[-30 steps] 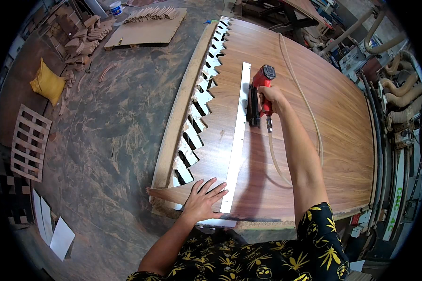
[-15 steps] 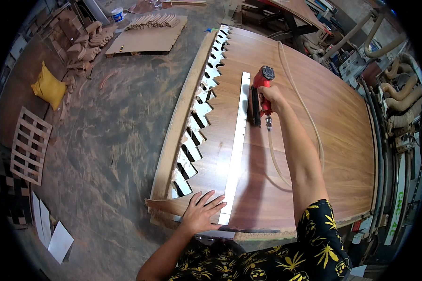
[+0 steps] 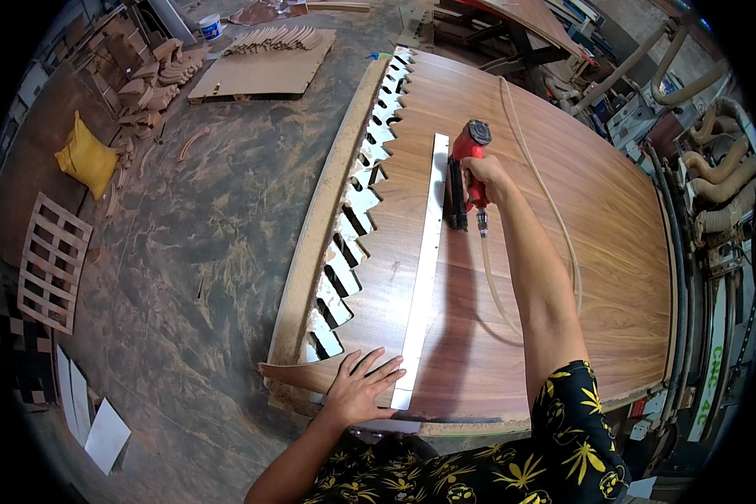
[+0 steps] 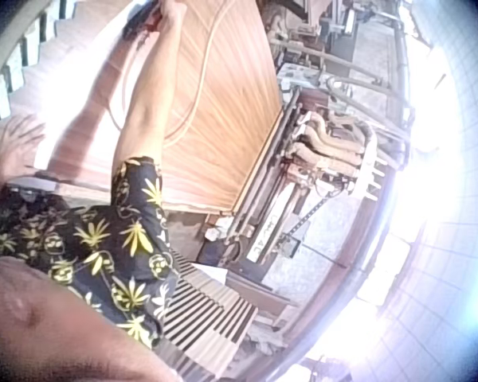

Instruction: The person uses a pneumatic nail gun to attach a white wooden strip and a black panel to a larger brown wooden board on a workbench, with assistance from another person who holds the pieces in place.

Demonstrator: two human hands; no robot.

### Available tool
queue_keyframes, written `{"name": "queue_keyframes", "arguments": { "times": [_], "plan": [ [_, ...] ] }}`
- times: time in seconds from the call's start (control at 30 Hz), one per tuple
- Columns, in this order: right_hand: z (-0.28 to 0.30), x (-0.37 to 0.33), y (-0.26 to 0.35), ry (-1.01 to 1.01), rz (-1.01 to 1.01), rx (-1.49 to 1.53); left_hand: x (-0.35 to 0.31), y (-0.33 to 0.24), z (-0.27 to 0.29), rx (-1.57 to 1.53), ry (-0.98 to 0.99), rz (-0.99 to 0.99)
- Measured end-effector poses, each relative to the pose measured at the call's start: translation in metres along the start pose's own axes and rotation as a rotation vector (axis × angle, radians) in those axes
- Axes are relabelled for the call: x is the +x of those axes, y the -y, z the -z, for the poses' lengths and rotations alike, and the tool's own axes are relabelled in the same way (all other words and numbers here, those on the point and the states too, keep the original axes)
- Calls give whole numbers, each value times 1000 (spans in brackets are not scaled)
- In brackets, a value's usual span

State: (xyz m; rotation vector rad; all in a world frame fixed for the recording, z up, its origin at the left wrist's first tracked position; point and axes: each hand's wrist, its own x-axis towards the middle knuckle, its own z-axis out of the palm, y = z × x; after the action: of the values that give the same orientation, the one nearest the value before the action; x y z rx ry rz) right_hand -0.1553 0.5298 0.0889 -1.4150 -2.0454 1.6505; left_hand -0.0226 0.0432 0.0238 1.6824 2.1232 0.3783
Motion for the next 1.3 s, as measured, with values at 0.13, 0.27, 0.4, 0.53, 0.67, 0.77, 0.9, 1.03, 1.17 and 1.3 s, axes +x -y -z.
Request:
{"name": "queue_keyframes", "arguments": {
  "times": [0.13,0.27,0.4,0.53,0.67,0.77,0.9,1.03,1.17,1.3],
  "plan": [
    [-1,-5,4,5,-6,-9,1,1,-2,-1,4,7],
    [3,0,4,4,8,-2,1,2,-4,12,14,6],
    [5,11,8,5,20,36,0,2,-4,3,26,13],
    [1,22,15,-4,12,21,0,1,0,-4,54,23],
    [2,39,16,-1,56,46,-1,3,-4,-57,-6,15],
    [2,46,23,-2,46,21,-1,4,-4,-74,-29,12],
    [4,62,23,6,57,20,0,2,0,-90,-72,5],
    [5,66,25,12,53,20,-1,3,-2,-113,-124,-8],
    [4,69,24,7,54,36,-2,3,-3,-121,-136,-7],
    [7,77,22,25,67,44,0,2,1,-134,-135,-9]
  ]
}}
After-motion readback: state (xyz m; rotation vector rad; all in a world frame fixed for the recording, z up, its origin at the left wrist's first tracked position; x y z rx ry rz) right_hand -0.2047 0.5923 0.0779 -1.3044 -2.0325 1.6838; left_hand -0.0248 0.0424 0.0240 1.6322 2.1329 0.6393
